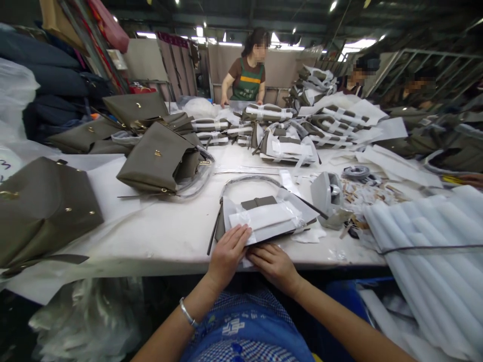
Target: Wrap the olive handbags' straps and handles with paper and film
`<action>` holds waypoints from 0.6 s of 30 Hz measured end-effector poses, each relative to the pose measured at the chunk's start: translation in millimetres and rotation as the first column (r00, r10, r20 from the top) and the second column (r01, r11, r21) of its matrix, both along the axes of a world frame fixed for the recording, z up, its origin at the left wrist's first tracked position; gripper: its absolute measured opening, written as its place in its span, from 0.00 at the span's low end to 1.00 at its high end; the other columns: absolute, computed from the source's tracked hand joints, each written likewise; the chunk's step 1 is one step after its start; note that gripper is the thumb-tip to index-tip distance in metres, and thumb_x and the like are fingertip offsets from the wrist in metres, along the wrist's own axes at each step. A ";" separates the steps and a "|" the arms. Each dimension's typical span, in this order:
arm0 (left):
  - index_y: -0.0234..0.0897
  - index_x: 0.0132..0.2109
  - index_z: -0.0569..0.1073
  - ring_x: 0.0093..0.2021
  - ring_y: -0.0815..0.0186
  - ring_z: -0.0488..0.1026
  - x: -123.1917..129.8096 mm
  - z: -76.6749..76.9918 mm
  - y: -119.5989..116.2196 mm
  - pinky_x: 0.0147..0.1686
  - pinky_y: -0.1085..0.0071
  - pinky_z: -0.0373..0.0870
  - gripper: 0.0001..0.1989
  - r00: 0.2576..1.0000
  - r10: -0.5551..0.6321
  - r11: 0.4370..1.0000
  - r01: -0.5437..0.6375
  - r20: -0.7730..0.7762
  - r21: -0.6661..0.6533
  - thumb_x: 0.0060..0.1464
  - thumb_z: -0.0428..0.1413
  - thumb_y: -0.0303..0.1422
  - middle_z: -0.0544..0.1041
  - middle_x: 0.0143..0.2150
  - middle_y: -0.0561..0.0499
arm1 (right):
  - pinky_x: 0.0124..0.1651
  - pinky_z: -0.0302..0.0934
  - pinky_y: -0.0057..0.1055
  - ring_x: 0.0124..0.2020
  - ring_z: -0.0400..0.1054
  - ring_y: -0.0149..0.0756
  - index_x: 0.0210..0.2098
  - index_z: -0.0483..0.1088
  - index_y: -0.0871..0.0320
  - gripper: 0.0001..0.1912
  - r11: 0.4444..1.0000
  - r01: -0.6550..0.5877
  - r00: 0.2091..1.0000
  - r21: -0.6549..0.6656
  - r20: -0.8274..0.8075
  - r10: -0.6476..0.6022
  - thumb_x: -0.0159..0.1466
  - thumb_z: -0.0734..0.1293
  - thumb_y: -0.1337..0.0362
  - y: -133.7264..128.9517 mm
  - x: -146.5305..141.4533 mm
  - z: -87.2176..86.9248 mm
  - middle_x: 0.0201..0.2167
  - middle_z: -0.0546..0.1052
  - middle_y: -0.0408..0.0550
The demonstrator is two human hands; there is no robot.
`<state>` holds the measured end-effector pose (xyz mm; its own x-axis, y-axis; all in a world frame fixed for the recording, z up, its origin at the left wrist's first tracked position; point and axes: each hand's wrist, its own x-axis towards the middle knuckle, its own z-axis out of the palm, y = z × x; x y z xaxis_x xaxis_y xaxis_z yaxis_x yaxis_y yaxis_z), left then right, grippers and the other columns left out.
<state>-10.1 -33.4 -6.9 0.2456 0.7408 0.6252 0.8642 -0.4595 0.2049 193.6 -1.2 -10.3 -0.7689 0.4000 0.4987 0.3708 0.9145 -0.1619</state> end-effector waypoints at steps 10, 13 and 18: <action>0.34 0.65 0.62 0.65 0.58 0.63 -2.5 0.7 2.2 0.62 0.58 0.67 0.24 0.999 -0.023 0.999 0.024 -0.029 0.033 0.64 0.52 0.27 0.70 0.63 0.44 | 0.47 0.68 0.34 0.37 0.73 0.34 0.37 0.74 0.58 0.08 0.996 -0.075 0.978 -0.043 -0.199 0.065 0.68 0.63 0.70 -17.4 -8.6 6.7 0.35 0.80 0.48; 0.33 0.65 0.63 0.64 0.59 0.65 -2.2 0.7 3.0 0.61 0.59 0.68 0.22 0.999 -0.013 0.999 0.014 -0.030 0.038 0.65 0.51 0.27 0.70 0.62 0.45 | 0.49 0.68 0.34 0.36 0.74 0.33 0.37 0.73 0.58 0.07 0.995 -0.091 0.977 -0.053 -0.199 0.078 0.69 0.63 0.69 -19.4 -4.3 10.2 0.35 0.80 0.47; 0.31 0.62 0.67 0.62 0.59 0.67 -2.5 1.5 3.3 0.59 0.61 0.70 0.19 0.996 0.028 0.991 -0.016 -0.090 0.130 0.67 0.46 0.27 0.72 0.61 0.46 | 0.55 0.66 0.38 0.42 0.74 0.34 0.46 0.71 0.58 0.12 0.993 -0.113 0.980 0.021 -0.165 0.115 0.72 0.57 0.68 -8.2 -9.2 11.0 0.41 0.80 0.49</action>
<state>-12.5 -30.1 -5.5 0.2909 0.6611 0.6916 0.8867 -0.4577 0.0646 184.4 -9.4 0.7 -0.7155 0.3077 0.6272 0.2328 0.9515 -0.2012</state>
